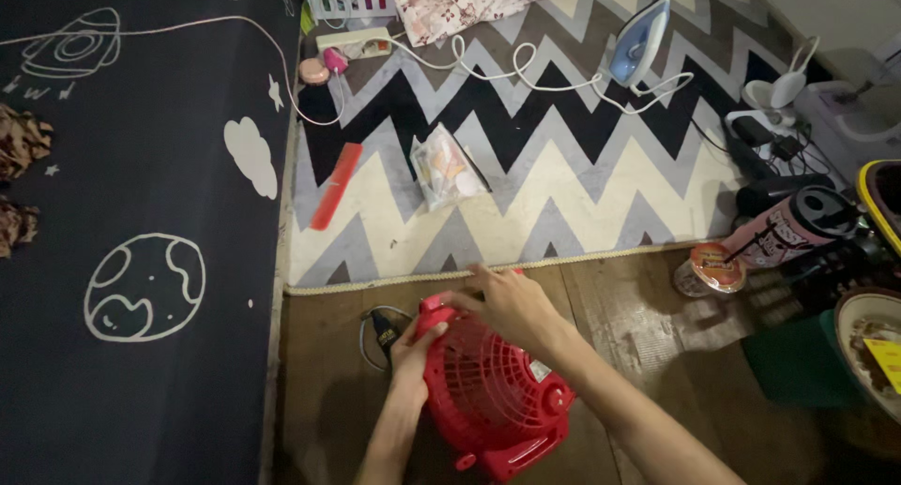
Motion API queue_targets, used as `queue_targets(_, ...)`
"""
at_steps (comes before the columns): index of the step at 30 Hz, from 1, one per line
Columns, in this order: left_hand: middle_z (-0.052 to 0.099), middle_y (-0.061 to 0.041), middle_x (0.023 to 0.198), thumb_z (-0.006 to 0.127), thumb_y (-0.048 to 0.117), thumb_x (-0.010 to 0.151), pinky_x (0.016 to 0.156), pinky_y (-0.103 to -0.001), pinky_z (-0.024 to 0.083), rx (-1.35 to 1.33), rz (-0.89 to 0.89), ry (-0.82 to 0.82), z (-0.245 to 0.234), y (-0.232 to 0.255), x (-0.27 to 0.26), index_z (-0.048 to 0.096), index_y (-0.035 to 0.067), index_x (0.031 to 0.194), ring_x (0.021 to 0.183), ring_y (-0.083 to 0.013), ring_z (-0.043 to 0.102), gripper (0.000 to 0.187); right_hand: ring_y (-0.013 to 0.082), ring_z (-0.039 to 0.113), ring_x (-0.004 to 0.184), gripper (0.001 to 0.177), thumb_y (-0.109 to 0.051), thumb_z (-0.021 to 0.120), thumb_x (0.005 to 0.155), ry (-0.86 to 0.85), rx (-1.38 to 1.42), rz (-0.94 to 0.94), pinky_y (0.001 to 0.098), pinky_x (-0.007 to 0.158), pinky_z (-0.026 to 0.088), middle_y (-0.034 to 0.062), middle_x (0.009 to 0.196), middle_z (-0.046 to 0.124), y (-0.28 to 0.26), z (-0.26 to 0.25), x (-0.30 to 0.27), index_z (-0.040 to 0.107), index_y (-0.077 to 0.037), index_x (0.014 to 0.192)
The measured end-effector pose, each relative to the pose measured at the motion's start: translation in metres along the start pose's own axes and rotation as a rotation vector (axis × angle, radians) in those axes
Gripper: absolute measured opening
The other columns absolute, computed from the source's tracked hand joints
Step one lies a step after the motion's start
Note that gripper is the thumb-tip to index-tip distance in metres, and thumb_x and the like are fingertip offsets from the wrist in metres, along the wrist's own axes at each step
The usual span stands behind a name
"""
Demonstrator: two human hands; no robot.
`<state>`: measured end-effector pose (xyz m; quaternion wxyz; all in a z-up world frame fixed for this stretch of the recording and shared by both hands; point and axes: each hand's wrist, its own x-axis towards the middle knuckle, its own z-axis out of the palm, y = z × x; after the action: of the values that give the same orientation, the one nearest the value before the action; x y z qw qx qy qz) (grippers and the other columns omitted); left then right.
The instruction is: The person assembles a red car-shaped fan by attaching the fan blade to the motor hub, fitting the front grille, and securing the rear cover with a screwdriver. The person uses a screwdriver to tighten screws on the rear cover and rotates the fan to check alignment.
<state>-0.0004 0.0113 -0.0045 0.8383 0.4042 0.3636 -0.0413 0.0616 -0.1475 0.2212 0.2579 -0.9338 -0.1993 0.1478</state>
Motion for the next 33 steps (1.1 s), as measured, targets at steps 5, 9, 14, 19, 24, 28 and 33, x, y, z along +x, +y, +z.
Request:
queue_targets(5, 0.076, -0.011, 0.116, 0.086, 0.008, 0.072, 0.086, -0.037, 0.061, -0.050, 0.083, -0.109, -0.002, -0.004, 0.003, 0.071, 0.005, 0.130, 0.096, -0.0218, 0.074, 0.059, 0.0350, 0.073, 0.094, 0.039, -0.009, 0.074, 0.075, 0.077, 0.043, -0.342, 0.0436, 0.083, 0.058, 0.0184, 0.106, 0.074, 0.009, -0.011, 0.004, 0.070, 0.001, 0.112)
queue_targets(9, 0.076, -0.011, 0.117, 0.086, 0.011, 0.073, 0.087, -0.036, 0.059, 0.060, 0.092, -0.098, 0.000, -0.003, 0.005, 0.072, 0.005, 0.130, 0.097, -0.0223, 0.073, 0.058, 0.0292, 0.074, 0.087, 0.023, -0.011, 0.077, 0.079, 0.056, 0.089, -0.240, 0.0386, 0.080, 0.060, 0.0148, 0.100, 0.075, 0.003, -0.023, -0.005, 0.076, -0.004, 0.101)
queue_targets(14, 0.073, -0.010, 0.125, 0.084, 0.014, 0.076, 0.091, -0.036, 0.057, 0.014, 0.065, -0.073, -0.001, -0.004, 0.009, 0.069, 0.007, 0.133, 0.105, -0.0208, 0.071, 0.060, 0.0209, 0.075, 0.082, 0.028, -0.012, 0.077, 0.076, 0.227, 0.334, -0.045, 0.0332, 0.071, 0.062, 0.0100, 0.101, 0.077, 0.009, -0.063, -0.027, 0.076, -0.006, 0.103)
queue_targets(19, 0.073, -0.011, 0.129, 0.081, 0.015, 0.079, 0.097, -0.038, 0.057, -0.055, 0.040, -0.158, -0.008, 0.002, -0.001, 0.065, 0.006, 0.138, 0.112, -0.0235, 0.071, 0.061, 0.0102, 0.074, 0.101, 0.030, -0.028, 0.057, 0.099, 0.294, 1.105, 0.163, 0.0146, 0.087, 0.053, 0.0098, 0.107, 0.079, 0.071, -0.075, -0.035, 0.067, -0.004, 0.115)
queue_targets(24, 0.071, -0.014, 0.130, 0.081, 0.014, 0.081, 0.096, -0.038, 0.057, -0.020, 0.045, -0.126, -0.011, 0.002, 0.006, 0.064, 0.007, 0.139, 0.110, -0.0254, 0.071, 0.061, 0.0180, 0.055, 0.064, 0.018, -0.020, 0.066, 0.106, 0.113, 1.711, 0.122, 0.0352, 0.053, 0.045, 0.0041, 0.074, 0.060, 0.203, 0.013, -0.091, 0.061, -0.005, 0.097)
queue_targets(28, 0.073, -0.014, 0.127, 0.081, 0.017, 0.080, 0.094, -0.040, 0.060, -0.022, 0.018, -0.074, -0.009, 0.001, 0.015, 0.063, 0.007, 0.139, 0.109, -0.0259, 0.072, 0.063, 0.0193, 0.071, 0.080, 0.012, -0.012, 0.073, 0.082, 0.180, 0.633, -0.101, 0.0339, 0.072, 0.052, 0.0078, 0.089, 0.074, 0.249, 0.112, -0.156, 0.074, -0.011, 0.094)
queue_targets(33, 0.071, -0.012, 0.127, 0.080, 0.023, 0.083, 0.094, -0.042, 0.059, -0.024, 0.051, -0.045, -0.010, -0.006, 0.018, 0.060, 0.009, 0.139, 0.112, -0.0258, 0.070, 0.062, 0.0156, 0.074, 0.079, 0.013, -0.015, 0.070, 0.080, 0.383, -0.129, -0.186, 0.0265, 0.062, 0.059, 0.0050, 0.094, 0.074, 0.224, 0.192, -0.182, 0.079, -0.016, 0.088)
